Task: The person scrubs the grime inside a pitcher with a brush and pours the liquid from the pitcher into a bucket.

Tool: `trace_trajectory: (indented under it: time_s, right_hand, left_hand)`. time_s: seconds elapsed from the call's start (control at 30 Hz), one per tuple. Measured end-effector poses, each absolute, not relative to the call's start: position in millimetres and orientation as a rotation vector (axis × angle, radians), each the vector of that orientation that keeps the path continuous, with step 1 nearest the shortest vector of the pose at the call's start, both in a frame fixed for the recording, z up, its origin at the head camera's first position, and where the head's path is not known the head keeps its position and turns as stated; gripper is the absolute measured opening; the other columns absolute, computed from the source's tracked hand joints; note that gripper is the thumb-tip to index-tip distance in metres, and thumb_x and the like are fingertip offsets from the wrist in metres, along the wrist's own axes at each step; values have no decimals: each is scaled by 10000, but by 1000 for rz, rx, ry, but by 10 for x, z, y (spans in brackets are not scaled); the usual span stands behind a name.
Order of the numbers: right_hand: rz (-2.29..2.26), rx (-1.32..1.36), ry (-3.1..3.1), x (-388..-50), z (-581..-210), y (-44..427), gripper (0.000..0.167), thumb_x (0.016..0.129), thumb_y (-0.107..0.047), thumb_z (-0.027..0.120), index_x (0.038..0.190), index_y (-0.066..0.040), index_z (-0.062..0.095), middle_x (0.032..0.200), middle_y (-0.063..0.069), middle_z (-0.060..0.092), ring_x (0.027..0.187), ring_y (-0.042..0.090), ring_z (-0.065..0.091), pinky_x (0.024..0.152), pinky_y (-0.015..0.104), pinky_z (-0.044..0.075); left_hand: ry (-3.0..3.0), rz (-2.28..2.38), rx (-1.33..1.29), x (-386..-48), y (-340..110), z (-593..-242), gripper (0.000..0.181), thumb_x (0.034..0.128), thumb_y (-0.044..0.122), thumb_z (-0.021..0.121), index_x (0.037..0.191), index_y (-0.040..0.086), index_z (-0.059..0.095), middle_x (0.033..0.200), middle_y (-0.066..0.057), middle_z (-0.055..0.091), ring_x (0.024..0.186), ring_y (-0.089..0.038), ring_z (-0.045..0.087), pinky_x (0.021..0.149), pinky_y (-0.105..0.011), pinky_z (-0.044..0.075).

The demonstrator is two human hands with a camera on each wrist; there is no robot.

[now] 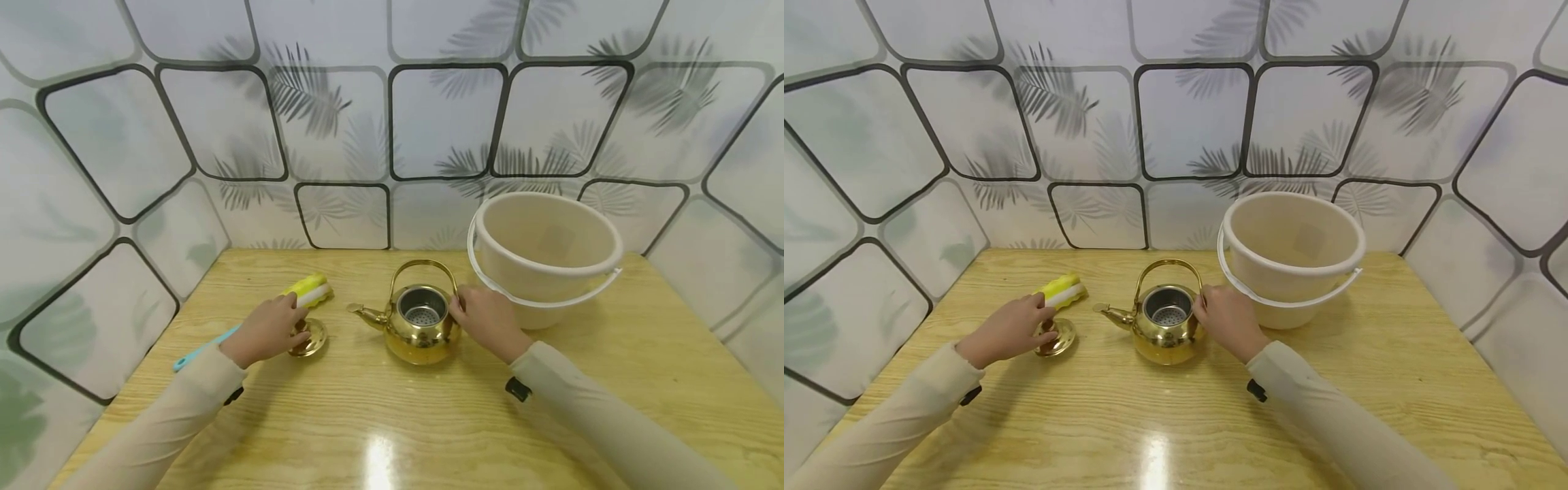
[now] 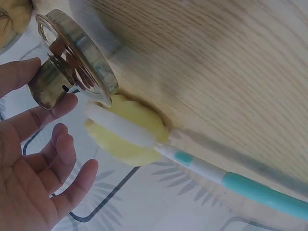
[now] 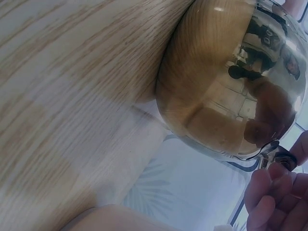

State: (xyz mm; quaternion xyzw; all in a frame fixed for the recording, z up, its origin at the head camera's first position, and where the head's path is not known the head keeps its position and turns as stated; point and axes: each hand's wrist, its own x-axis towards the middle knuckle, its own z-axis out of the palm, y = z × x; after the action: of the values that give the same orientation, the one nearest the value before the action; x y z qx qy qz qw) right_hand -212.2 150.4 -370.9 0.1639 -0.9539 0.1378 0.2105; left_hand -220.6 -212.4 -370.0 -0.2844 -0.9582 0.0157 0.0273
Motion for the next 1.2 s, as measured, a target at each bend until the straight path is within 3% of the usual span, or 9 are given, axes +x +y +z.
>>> trace_trajectory:
  time_s: [1.2]
  right_hand:
    - [390, 479, -2632, -2113, -3704, 1506, 303, 858, -133, 543, 571, -141, 444, 511, -14, 420, 456, 115, 345, 438, 256, 295]
  left_hand:
    - [-2977, 45, -854, -2314, -2216, -3696, 194, 840, 285, 687, 781, 129, 588, 773, -43, 449, 607, -138, 409, 519, -287, 341]
